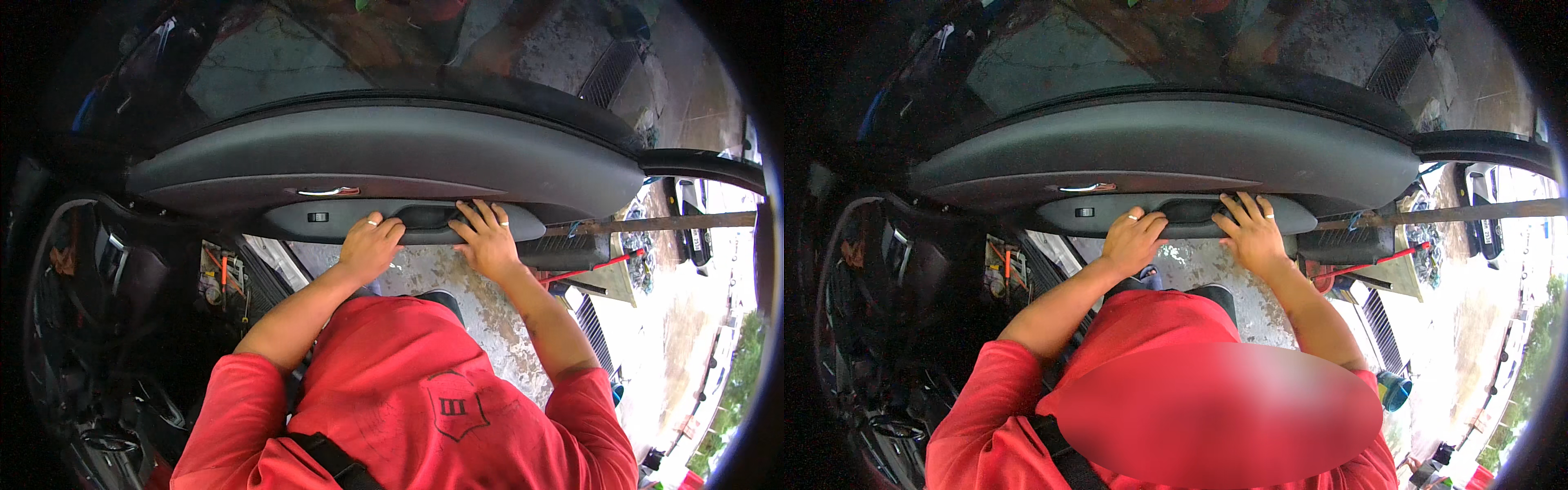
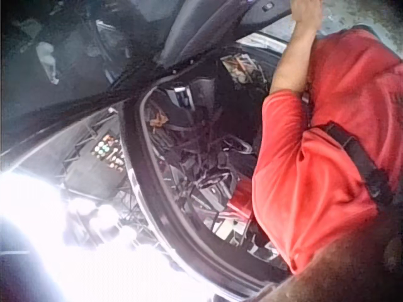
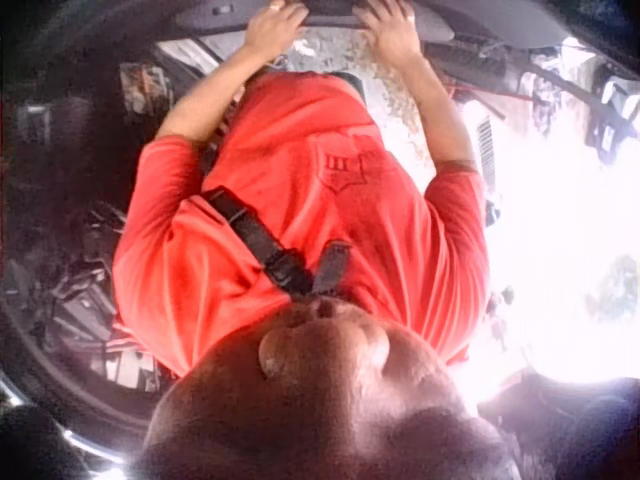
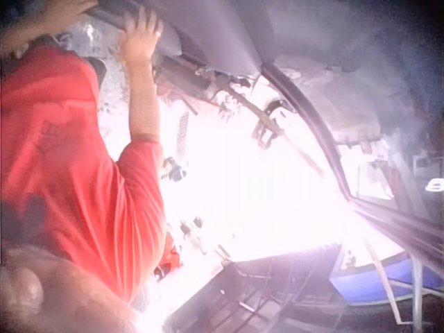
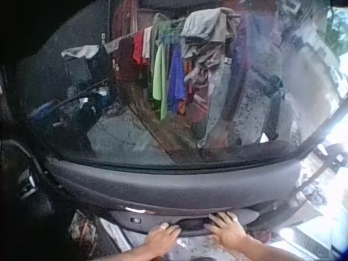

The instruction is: The person unscrews the door handle housing of a car using a screwdriver, then aligns and presses the inner door panel and handle trim back into place by hand.

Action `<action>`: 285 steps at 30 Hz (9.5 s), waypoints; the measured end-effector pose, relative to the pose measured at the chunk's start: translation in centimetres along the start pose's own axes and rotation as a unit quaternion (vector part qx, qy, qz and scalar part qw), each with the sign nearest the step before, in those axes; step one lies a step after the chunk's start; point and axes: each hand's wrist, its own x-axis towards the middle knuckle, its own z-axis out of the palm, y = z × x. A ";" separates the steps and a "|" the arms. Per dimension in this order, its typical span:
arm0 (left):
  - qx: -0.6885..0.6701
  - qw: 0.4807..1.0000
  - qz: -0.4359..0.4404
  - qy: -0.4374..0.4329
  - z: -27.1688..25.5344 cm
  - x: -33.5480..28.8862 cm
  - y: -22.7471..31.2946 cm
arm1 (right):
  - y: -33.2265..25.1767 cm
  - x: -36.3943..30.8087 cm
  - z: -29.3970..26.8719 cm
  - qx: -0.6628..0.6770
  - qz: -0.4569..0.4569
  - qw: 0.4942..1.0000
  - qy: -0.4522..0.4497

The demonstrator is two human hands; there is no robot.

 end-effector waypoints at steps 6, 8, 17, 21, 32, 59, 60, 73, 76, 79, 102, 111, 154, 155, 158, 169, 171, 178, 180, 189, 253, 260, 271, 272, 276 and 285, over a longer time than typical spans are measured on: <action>-0.056 0.993 -0.097 -0.023 0.2 0.4 0.8 | 0.7 0.3 0.8 0.065 0.018 0.998 0.007; -0.043 0.994 -0.083 -0.055 0.1 0.7 0.2 | 0.4 0.1 1.3 0.074 0.025 0.997 0.016; 0.013 0.991 -0.131 -0.031 0.5 0.8 2.2 | 0.1 -0.1 1.7 0.058 0.035 0.998 0.001; 0.014 0.986 -0.161 -0.033 0.7 1.1 3.0 | 0.3 -0.6 1.0 0.002 0.013 1.000 -0.015; -0.015 0.981 -0.190 0.031 0.5 1.3 4.5 | 4.7 -3.1 1.6 -0.024 -0.028 0.999 0.027; 0.137 0.987 -0.072 -0.033 2.6 0.6 3.6 | 5.8 -3.8 2.3 -0.062 -0.030 0.998 -0.002; 0.130 0.988 -0.076 -0.030 2.6 0.7 3.5 | 6.0 -3.7 2.3 -0.060 -0.032 0.998 -0.005; 0.104 0.984 -0.137 -0.046 2.8 1.2 3.5 | 4.4 -2.3 0.6 -0.039 -0.021 0.994 -0.104; 0.061 0.978 -0.177 -0.093 1.6 2.0 3.9 | 4.3 -2.1 0.9 -0.037 -0.023 0.995 -0.093; 0.025 0.988 -0.150 -0.010 2.4 1.4 3.1 | 4.2 -2.1 1.8 -0.035 -0.019 0.997 -0.065; 0.195 0.957 -0.200 -0.073 1.6 1.8 2.5 | -0.8 4.3 2.0 -0.001 -0.032 0.999 -0.042; 0.153 0.966 -0.202 -0.059 2.3 1.1 1.9 | -1.1 4.0 2.8 -0.032 -0.047 0.998 -0.017; -0.432 0.661 -0.608 0.087 5.7 -6.5 3.9 | 6.3 -11.2 9.4 0.325 0.397 0.793 0.329; -0.481 0.624 -0.614 0.049 4.2 -5.7 4.6 | 7.8 -10.8 9.8 0.405 0.476 0.713 0.317; -0.588 0.523 -0.617 0.005 4.4 -2.8 4.9 | 10.2 -7.5 7.6 0.629 0.421 0.564 0.329; -0.579 0.457 -0.646 0.196 12.6 2.4 6.5 | 11.9 -6.3 9.7 0.677 0.484 0.538 0.134; -0.595 0.446 -0.620 0.250 13.0 3.2 6.6 | 12.3 -6.2 10.3 0.648 0.497 0.560 0.138; -0.579 0.458 -0.623 0.257 14.4 2.9 6.5 | 11.9 -6.0 10.9 0.623 0.530 0.555 0.151; -0.573 0.494 -0.607 0.245 13.5 2.9 7.0 | 12.8 -6.2 10.4 0.607 0.509 0.600 0.111; -0.592 0.174 -0.643 0.453 8.3 -6.3 -3.2 | 5.8 -9.8 7.2 0.282 0.374 0.860 0.204; -0.483 0.356 -0.774 0.201 13.0 -28.7 -5.4 | -1.0 1.7 3.7 0.105 -0.105 0.989 0.014; -0.499 0.399 -0.741 0.208 9.1 -22.8 -1.3 | -1.5 5.6 3.5 -0.002 -0.152 0.987 -0.044; -0.525 0.451 -0.701 0.172 9.0 -20.0 2.1 | -3.0 5.5 5.1 -0.006 -0.095 0.995 -0.029; -0.534 0.451 -0.694 0.175 8.7 -19.1 2.2 | -2.6 5.5 5.0 -0.006 -0.092 0.995 -0.033; -0.546 0.472 -0.670 0.176 8.0 -17.2 1.8 | -1.1 3.6 4.3 0.017 -0.092 0.996 0.013; -0.493 0.523 -0.683 0.129 7.4 -18.3 0.4 | 8.0 -4.4 5.7 -0.057 0.034 0.997 0.046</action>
